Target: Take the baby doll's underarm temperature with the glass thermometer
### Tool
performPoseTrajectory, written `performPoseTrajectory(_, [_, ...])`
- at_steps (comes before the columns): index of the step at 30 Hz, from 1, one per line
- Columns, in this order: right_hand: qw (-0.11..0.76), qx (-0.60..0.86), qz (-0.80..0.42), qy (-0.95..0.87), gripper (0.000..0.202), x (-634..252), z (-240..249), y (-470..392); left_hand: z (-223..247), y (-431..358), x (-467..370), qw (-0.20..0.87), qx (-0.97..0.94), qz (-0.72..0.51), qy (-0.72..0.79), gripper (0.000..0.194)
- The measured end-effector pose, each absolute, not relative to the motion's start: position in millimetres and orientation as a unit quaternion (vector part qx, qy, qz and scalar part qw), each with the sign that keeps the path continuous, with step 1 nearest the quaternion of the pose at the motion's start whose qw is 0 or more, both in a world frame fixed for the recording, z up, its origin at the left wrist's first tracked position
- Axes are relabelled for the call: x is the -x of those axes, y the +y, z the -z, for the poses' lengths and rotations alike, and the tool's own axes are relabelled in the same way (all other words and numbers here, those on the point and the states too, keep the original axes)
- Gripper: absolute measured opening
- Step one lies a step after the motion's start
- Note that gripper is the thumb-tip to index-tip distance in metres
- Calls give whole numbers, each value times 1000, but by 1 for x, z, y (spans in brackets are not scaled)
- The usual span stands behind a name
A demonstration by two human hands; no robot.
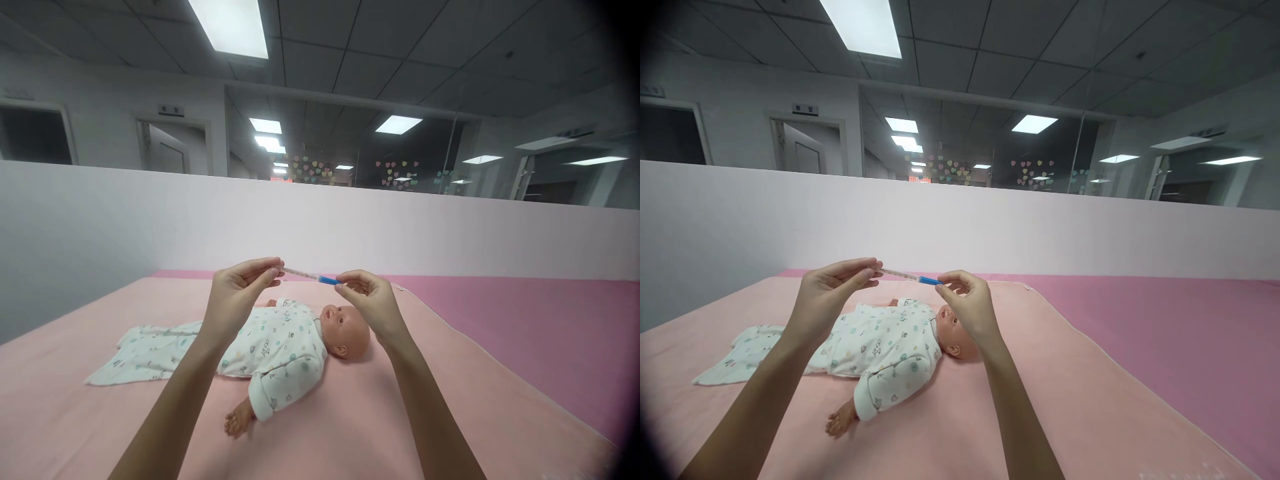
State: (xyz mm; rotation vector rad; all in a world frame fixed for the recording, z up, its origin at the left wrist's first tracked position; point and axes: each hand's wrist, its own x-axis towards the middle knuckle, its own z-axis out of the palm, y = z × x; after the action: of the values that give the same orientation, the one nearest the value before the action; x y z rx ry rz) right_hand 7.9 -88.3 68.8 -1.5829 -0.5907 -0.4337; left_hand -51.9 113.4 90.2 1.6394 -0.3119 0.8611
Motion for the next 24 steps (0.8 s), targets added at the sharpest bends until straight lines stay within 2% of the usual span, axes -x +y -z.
performPoseTrajectory(6, [595,739,157,-277,15,-5,-67,-85,-90,114,51,602,-693,-370,-144,30])
performPoseTrajectory(15, [603,724,146,-300,19,0,-69,-81,-90,112,52,571,-731,-355,-119,32])
performPoseTrajectory(17, [618,709,130,-314,24,4,-70,-79,-89,110,53,561,-746,-338,-122,34])
performPoseTrajectory(21, [613,698,64,-366,51,17,-72,-73,-86,103,54,555,-768,-274,-165,36])
performPoseTrajectory(24, [574,713,49,-400,49,23,-70,-73,-79,96,48,549,-786,-212,-189,35])
